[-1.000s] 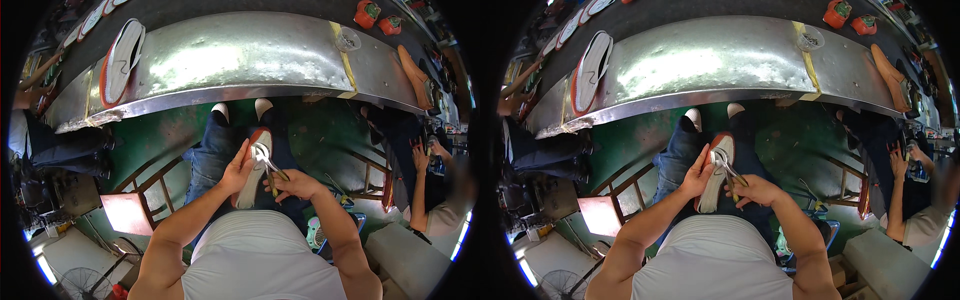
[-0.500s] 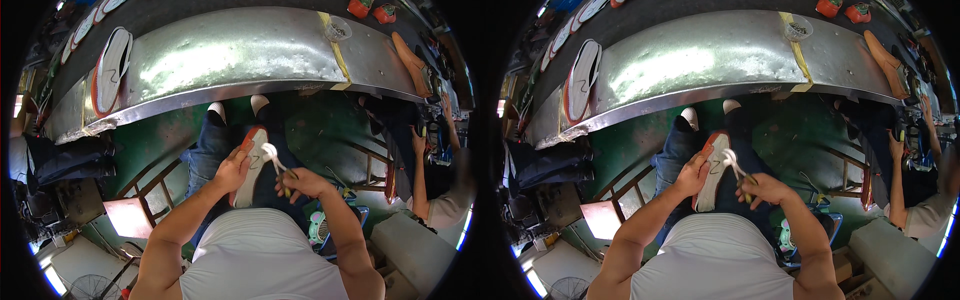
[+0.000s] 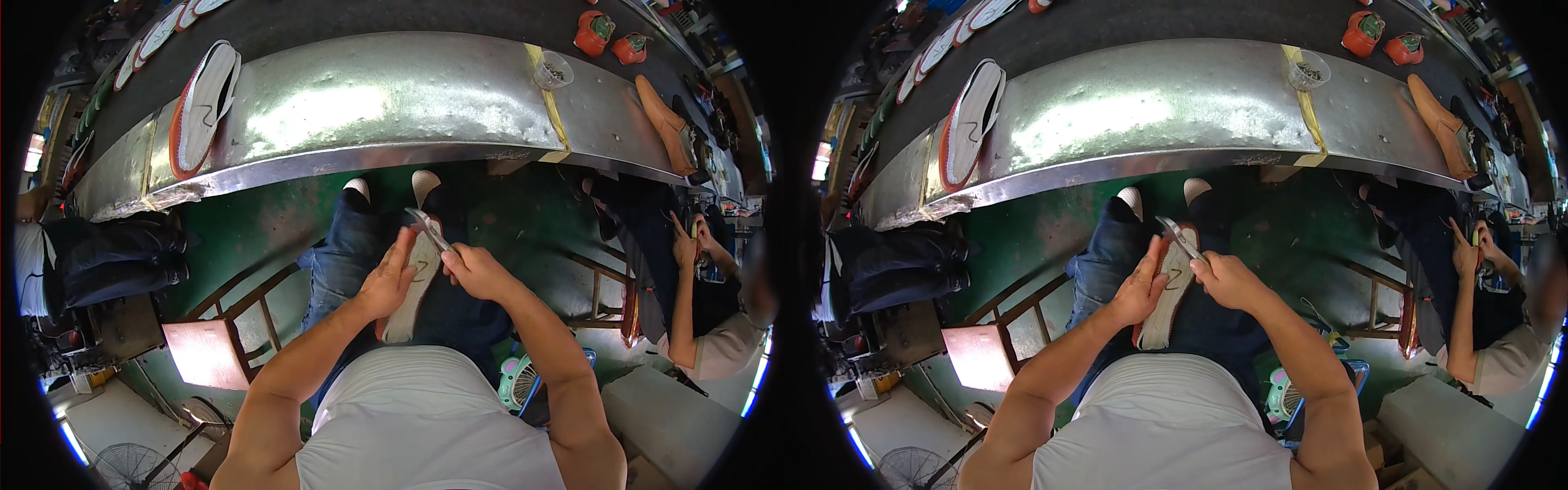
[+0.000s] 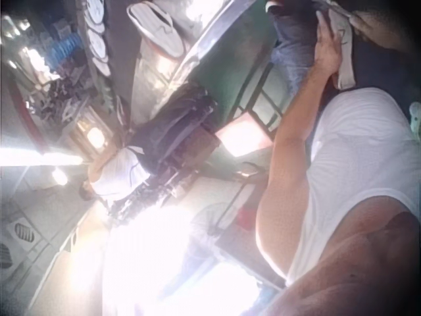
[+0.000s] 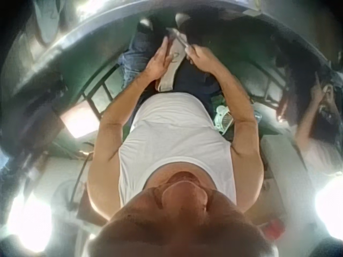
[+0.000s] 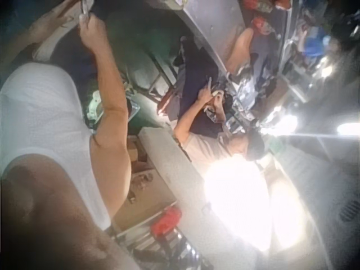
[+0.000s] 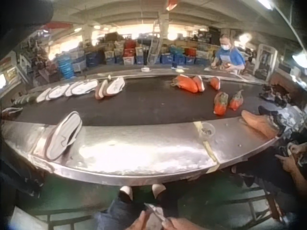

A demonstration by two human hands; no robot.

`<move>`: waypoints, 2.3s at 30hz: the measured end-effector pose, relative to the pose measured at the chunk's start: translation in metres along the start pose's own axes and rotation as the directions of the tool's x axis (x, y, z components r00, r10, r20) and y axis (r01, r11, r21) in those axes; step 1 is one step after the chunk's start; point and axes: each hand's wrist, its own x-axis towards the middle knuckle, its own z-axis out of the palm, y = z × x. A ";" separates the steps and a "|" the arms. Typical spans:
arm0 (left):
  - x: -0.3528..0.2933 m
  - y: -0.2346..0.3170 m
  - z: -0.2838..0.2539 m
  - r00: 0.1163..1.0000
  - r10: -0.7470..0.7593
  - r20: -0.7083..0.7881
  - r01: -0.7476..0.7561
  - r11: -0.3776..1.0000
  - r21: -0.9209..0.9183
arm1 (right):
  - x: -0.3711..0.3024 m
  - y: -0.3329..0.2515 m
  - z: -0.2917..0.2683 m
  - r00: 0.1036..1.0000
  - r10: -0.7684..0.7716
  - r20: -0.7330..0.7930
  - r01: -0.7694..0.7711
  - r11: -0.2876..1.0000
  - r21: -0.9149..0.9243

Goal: Manually assemble and last footwear components at an industrial assembly line.

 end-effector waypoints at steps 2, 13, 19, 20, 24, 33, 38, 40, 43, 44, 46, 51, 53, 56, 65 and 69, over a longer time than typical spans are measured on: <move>-0.001 -0.011 0.008 0.986 -0.166 -0.007 0.163 0.975 -0.155 | 0.003 0.014 0.008 0.998 -0.057 -0.012 0.055 0.989 -0.135; 0.025 -0.007 -0.036 0.858 -0.341 0.384 0.493 0.757 -0.428 | -0.049 0.014 0.017 1.000 -0.016 0.010 0.017 0.995 -0.102; 0.039 -0.008 -0.039 0.741 -0.348 0.575 0.651 0.583 -0.486 | -0.074 0.021 0.032 0.961 -0.185 0.206 0.239 0.930 -0.280; 0.039 -0.008 -0.035 0.740 -0.347 0.576 0.651 0.583 -0.486 | -0.071 0.027 0.043 0.955 -0.258 0.146 0.295 0.876 -0.382; 0.033 -0.015 -0.027 0.759 -0.351 0.549 0.640 0.559 -0.527 | -0.063 -0.056 0.040 0.971 0.103 0.218 0.085 0.698 -0.711; 0.025 -0.027 -0.025 0.816 -0.363 0.451 0.574 0.602 -0.555 | -0.062 0.028 0.075 0.963 -0.270 -0.017 0.247 0.904 -0.349; -0.007 -0.022 -0.004 0.887 -0.280 0.366 0.420 0.818 -0.393 | -0.086 0.027 0.063 0.983 0.112 0.148 -0.061 0.946 -0.317; -0.022 -0.030 -0.007 0.890 -0.151 0.429 0.360 0.812 -0.460 | -0.090 0.031 0.062 0.989 0.068 0.128 -0.015 0.926 -0.378; -0.026 -0.026 0.010 0.919 -0.172 0.356 0.380 0.628 -0.679 | -0.098 0.034 0.071 0.995 -0.081 0.056 0.098 0.859 -0.502; -0.030 -0.022 0.014 0.920 -0.208 0.333 0.388 0.611 -0.690 | -0.102 0.034 0.075 0.995 -0.079 0.059 0.098 0.859 -0.502; -0.031 -0.002 0.014 0.907 -0.284 0.311 0.421 0.614 -0.667 | -0.105 0.035 0.079 0.984 -0.157 0.085 0.176 0.762 -0.623; -0.044 -0.003 0.033 0.927 -0.358 0.109 0.372 0.847 -0.379 | -0.102 0.033 0.067 0.989 0.013 0.148 0.080 0.788 -0.611; -0.061 -0.018 0.027 0.955 -0.221 0.198 0.273 0.917 -0.290 | -0.097 0.042 0.056 0.983 0.020 0.182 0.098 0.782 -0.615; -0.070 -0.029 0.030 0.932 -0.224 0.284 0.332 0.840 -0.429 | -0.090 0.047 0.032 0.922 -0.046 0.385 0.217 0.884 -0.414; -0.064 -0.025 0.024 0.930 -0.262 0.258 0.357 0.808 -0.468 | -0.044 0.033 0.053 0.990 -0.112 -0.091 0.069 0.921 -0.383; -0.032 -0.011 0.002 0.983 -0.178 0.052 0.182 0.978 -0.097 | -0.051 0.031 0.045 0.988 -0.121 -0.097 0.123 0.992 0.007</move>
